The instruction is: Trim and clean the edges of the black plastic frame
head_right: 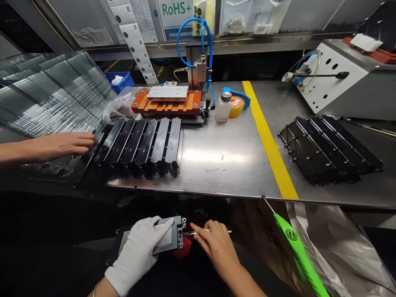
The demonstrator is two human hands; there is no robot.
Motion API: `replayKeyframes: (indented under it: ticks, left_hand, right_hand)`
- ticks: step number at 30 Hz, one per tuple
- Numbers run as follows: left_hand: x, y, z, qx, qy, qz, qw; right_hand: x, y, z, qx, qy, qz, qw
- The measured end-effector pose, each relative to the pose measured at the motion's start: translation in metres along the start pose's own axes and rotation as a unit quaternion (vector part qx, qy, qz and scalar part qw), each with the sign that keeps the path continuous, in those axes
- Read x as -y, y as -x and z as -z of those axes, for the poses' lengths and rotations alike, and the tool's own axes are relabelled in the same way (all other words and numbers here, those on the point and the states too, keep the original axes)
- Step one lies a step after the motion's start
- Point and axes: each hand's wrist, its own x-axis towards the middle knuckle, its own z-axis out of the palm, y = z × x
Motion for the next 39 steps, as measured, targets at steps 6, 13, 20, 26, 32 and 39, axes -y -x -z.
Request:
replayKeyframes:
  ticks: [6, 13, 20, 26, 32, 39]
  left_hand:
    - [0.000, 0.005, 0.003, -0.004, -0.014, 0.000, 1.000]
    - [0.003, 0.003, 0.011, 0.013, -0.029, -0.043, 0.999]
    - [0.006, -0.005, 0.030, 0.073, 0.020, -0.097, 0.992]
    - [0.014, -0.005, 0.033, 0.084, 0.054, -0.153, 0.983]
    - [0.008, -0.001, 0.013, 0.028, 0.034, -0.066, 0.997]
    - [0.007, 0.001, 0.004, -0.052, -0.014, -0.039, 0.998]
  right_hand:
    - [0.001, -0.003, 0.002, -0.019, 0.119, 0.101, 0.987]
    - [-0.003, -0.007, 0.003, 0.002, 0.143, 0.117, 0.983]
    - [-0.005, -0.014, 0.013, 0.010, 0.134, 0.157, 0.978]
    - [-0.006, -0.015, 0.012, 0.044, 0.109, 0.168, 0.979]
    - [0.020, 0.003, 0.012, 0.124, -0.103, -0.053, 0.985]
    - [0.047, 0.007, 0.000, 0.199, -0.336, -0.252, 0.885]
